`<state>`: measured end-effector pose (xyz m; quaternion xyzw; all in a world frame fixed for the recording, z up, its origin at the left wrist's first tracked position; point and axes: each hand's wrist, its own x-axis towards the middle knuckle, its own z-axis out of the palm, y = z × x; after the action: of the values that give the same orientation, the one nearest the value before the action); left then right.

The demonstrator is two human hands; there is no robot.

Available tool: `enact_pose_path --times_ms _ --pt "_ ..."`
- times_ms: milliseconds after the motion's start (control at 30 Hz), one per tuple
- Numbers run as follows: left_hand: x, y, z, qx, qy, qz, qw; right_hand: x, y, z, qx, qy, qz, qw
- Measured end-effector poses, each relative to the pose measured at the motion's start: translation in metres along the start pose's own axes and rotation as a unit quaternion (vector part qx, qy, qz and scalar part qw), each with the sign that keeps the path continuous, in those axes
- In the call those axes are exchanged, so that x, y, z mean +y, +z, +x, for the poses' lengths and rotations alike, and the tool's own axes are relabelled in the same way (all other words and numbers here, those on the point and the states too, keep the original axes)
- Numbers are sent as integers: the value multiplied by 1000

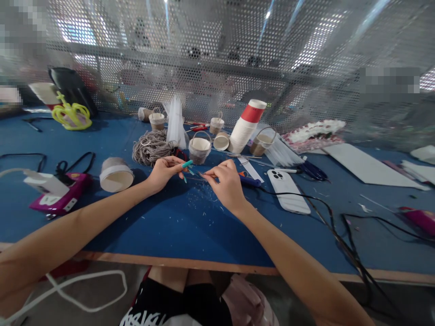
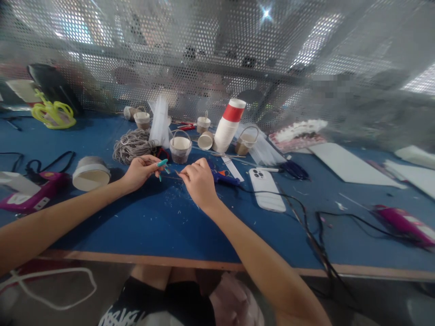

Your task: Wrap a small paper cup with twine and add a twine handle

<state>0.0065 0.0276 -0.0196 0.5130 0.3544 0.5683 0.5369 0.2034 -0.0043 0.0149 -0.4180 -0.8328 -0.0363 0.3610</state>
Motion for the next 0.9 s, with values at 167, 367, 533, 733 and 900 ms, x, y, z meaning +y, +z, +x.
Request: enact_pose_path --times_ms 167,367,533,733,900 --pt "0 3 0 12 -12 -35 999 -1 1 -1 7 -2 -3 1000" --pt "0 4 0 19 -23 -38 999 1 6 -2 17 -8 2 1000" --pt "0 3 -1 13 -24 -35 999 1 8 -2 17 -14 -3 1000" --pt "1 3 -1 10 -29 -39 999 5 1 1 -31 -16 -27 999" --pt "2 4 -2 6 -7 -48 999 9 -1 2 -117 -25 -67 991"
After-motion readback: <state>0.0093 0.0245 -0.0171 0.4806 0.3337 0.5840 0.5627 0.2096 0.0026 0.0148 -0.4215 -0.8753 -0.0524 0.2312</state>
